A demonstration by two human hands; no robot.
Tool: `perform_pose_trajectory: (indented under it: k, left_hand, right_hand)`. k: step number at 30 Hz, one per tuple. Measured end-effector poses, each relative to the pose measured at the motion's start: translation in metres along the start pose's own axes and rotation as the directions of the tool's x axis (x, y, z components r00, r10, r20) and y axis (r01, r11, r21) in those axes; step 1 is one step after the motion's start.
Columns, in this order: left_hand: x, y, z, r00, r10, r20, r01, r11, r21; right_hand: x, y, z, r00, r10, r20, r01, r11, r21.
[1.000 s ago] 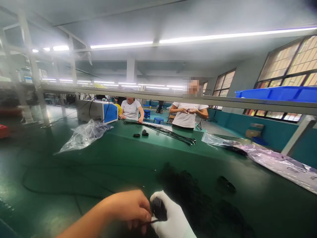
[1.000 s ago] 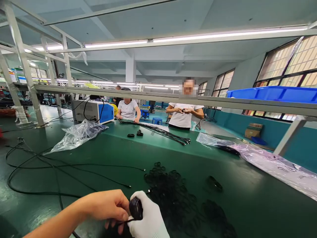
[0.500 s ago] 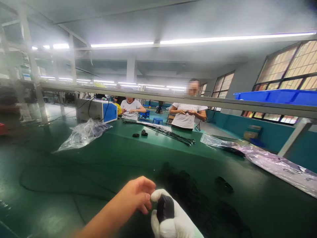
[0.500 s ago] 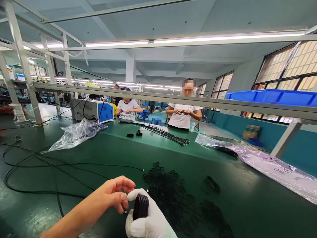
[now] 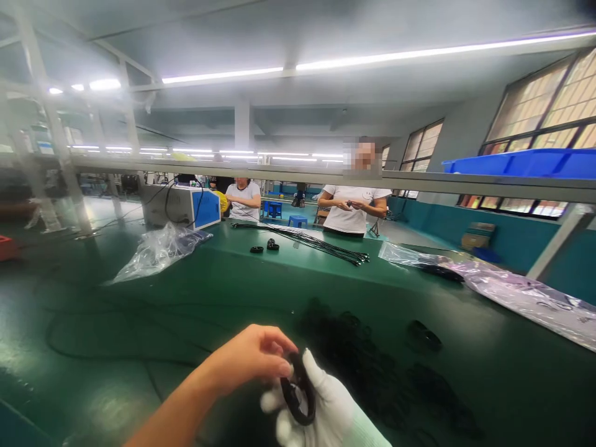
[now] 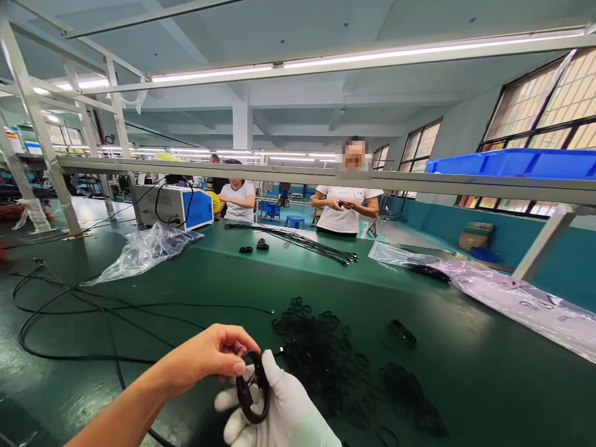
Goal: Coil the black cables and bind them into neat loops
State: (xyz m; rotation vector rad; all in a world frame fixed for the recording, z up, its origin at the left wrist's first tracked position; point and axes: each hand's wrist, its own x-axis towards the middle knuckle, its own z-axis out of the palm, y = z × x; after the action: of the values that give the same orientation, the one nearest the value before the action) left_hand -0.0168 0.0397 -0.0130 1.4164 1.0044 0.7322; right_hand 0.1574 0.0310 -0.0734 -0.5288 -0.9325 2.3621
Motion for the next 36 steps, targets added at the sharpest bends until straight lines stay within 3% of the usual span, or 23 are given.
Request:
perform_pose_trajectory:
  k: [3,5,8,12,14,16,19,22,25,27,31,34,36]
  left_hand:
    - [0.007,-0.005,0.006,0.983,-0.083,-0.167,0.110,0.981,0.162]
    - [0.012,-0.009,0.013,0.967,-0.077,-0.245,0.130,0.969,0.210]
    - [0.014,-0.011,0.020,0.948,-0.043,-0.314,0.132,0.954,0.268]
    - [0.005,-0.013,0.020,0.956,-0.029,-0.293,0.109,0.959,0.261]
    - [-0.003,-0.016,0.020,0.951,0.075,-0.299,0.018,0.955,0.297]
    - [-0.011,-0.023,0.022,0.917,0.265,-0.298,-0.115,0.892,0.438]
    - [-0.016,-0.040,0.028,0.832,0.500,-0.241,-0.237,0.712,0.661]
    - [-0.013,-0.056,0.033,0.753,0.603,-0.263,-0.270,0.649,0.711]
    - [-0.007,-0.061,0.037,0.724,0.598,-0.343,-0.251,0.692,0.677]
    - [-0.003,-0.054,0.035,0.743,0.547,-0.386,-0.190,0.725,0.662]
    - [-0.004,-0.030,0.015,0.885,0.275,-0.375,-0.088,0.891,0.444]
    - [-0.008,-0.022,-0.005,0.975,0.185,-0.125,-0.166,0.975,0.149]
    - [-0.009,-0.024,-0.013,0.978,0.206,0.021,-0.206,0.978,0.007]
  right_hand:
    - [-0.001,-0.007,0.015,0.966,-0.199,-0.168,0.116,0.907,-0.405]
    - [-0.002,-0.010,0.021,0.940,-0.245,-0.238,0.080,0.835,-0.545]
    - [-0.003,-0.011,0.022,0.960,-0.201,-0.197,0.093,0.886,-0.454]
    - [-0.008,-0.011,0.017,0.985,-0.162,-0.054,0.140,0.946,-0.293]
    - [-0.010,-0.012,0.017,0.988,-0.152,-0.033,0.138,0.954,-0.267]
    - [-0.011,-0.012,0.017,0.990,-0.141,-0.004,0.136,0.958,-0.252]
    - [-0.011,-0.010,0.019,0.991,-0.128,0.034,0.133,0.962,-0.240]
    - [-0.008,-0.006,0.019,0.991,-0.108,0.074,0.120,0.975,-0.185]
    - [-0.005,-0.001,0.017,0.987,-0.118,0.108,0.132,0.983,-0.126]
    - [-0.004,0.001,0.013,0.987,-0.121,0.105,0.128,0.990,-0.056]
    - [-0.004,0.000,0.002,0.994,-0.033,0.109,0.013,0.984,0.175]
    - [-0.003,-0.003,-0.003,0.977,0.026,0.211,-0.082,0.961,0.263]
    - [-0.002,-0.002,-0.002,0.971,0.055,0.233,-0.108,0.969,0.223]
